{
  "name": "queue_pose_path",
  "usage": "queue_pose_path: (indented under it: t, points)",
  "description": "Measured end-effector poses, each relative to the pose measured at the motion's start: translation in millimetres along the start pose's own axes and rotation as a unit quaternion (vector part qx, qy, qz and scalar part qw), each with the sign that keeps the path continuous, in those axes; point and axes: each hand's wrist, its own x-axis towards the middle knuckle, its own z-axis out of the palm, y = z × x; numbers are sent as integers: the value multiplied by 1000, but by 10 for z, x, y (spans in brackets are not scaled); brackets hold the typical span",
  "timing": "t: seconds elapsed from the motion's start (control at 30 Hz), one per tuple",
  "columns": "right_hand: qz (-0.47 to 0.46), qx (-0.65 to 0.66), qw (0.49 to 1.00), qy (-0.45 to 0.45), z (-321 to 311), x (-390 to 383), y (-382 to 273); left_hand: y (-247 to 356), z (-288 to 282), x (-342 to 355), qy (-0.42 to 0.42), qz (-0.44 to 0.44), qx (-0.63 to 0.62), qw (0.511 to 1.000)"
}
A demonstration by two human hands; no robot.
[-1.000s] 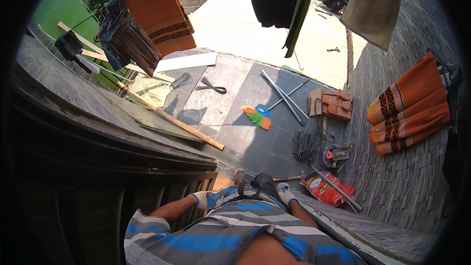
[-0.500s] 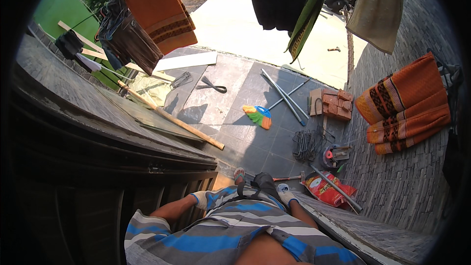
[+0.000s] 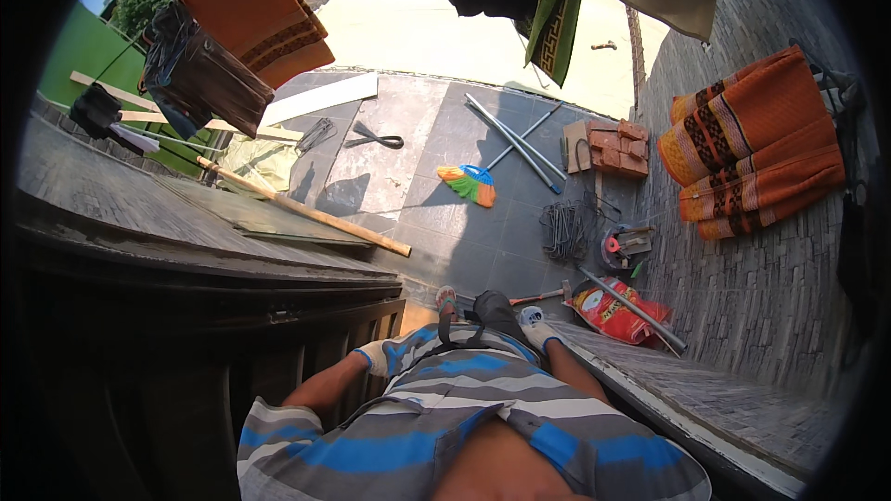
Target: The person walks onto a rooftop construction area and uses a handheld jigsaw to cut a long wooden plank laid on a tarp. The person positions the plank, starts the jigsaw, and cuts along the plank's length while kneeling.
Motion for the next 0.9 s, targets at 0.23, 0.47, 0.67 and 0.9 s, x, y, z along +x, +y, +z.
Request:
queue_pose_path:
  t: [0.23,0.47,0.67,0.9]
  points:
    - [-21,-19,999,37,-53,-221,-195,116,-78,-112,45,28,-86,995]
    - [11,-23,999,26,-57,-224,-156,139,-71,-32,83,103,40,990]
    - [4,-42,998,39,0,-191,-214,106,-62,-98,9,-1,-82,997]
    - [19,6,1000,22,15,-155,-121,294,-168,-101,60,34,-9,998]
